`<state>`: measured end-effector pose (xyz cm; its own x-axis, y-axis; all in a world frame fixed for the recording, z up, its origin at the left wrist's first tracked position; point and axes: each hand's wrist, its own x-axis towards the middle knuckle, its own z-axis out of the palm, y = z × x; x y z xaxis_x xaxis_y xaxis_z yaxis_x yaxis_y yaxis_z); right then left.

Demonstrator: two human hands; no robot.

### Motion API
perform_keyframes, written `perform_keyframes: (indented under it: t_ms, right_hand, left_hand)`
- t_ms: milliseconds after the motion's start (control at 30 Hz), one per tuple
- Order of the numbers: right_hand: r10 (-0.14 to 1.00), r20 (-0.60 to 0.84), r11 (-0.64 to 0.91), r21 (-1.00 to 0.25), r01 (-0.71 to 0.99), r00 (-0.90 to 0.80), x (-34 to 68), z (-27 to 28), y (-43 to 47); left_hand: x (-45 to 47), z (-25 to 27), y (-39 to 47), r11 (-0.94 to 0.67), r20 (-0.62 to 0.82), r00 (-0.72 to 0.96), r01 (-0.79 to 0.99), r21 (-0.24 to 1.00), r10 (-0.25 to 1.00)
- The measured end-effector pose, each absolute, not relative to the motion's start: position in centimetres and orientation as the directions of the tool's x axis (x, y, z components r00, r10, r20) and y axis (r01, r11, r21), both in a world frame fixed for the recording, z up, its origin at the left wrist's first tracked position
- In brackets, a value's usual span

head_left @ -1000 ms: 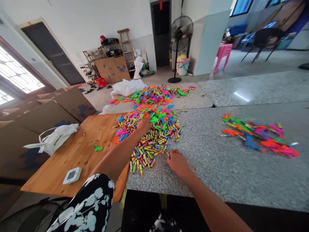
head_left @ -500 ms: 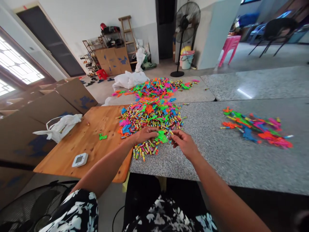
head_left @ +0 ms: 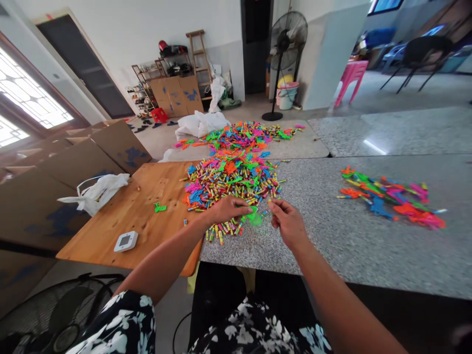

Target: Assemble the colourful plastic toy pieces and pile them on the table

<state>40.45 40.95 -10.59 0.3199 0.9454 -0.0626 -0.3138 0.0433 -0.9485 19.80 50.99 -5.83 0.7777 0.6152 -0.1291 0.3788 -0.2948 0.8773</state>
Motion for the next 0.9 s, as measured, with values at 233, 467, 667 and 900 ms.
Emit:
perform_keyframes:
  t_ms: [233,467,667,900]
  right_hand:
    - [0.972,-0.012,0.09,-0.902,-0.421,0.234,39.9,-10.5,40.4]
    - [0.992,0.016,0.06,-0.932,-0.358,0.125,39.9,-10.6,40.1]
    - [0.997,-0.02,0.004,-0.943,-0.331,0.07,40.5,-10.9,39.9]
    - [0.992,-0.129,-0.113,-0.902,-0.416,0.011,40.9,-11.0,39.7]
  left_hand:
    - [20.0,-5.9,50.5,-0.147,-0.206,0.772,0.36,0.921,0.601]
    - [19.9,-5.7,50.5,-0.219,-0.188,0.779,0.384,0.897,0.599]
    - [19.8,-5.2,49.8,-0.23,-0.211,0.804,0.393,0.89,0.556]
    - [20.2,-5.4,49.7,-0.299,-0.171,0.822,0.38,0.875,0.544]
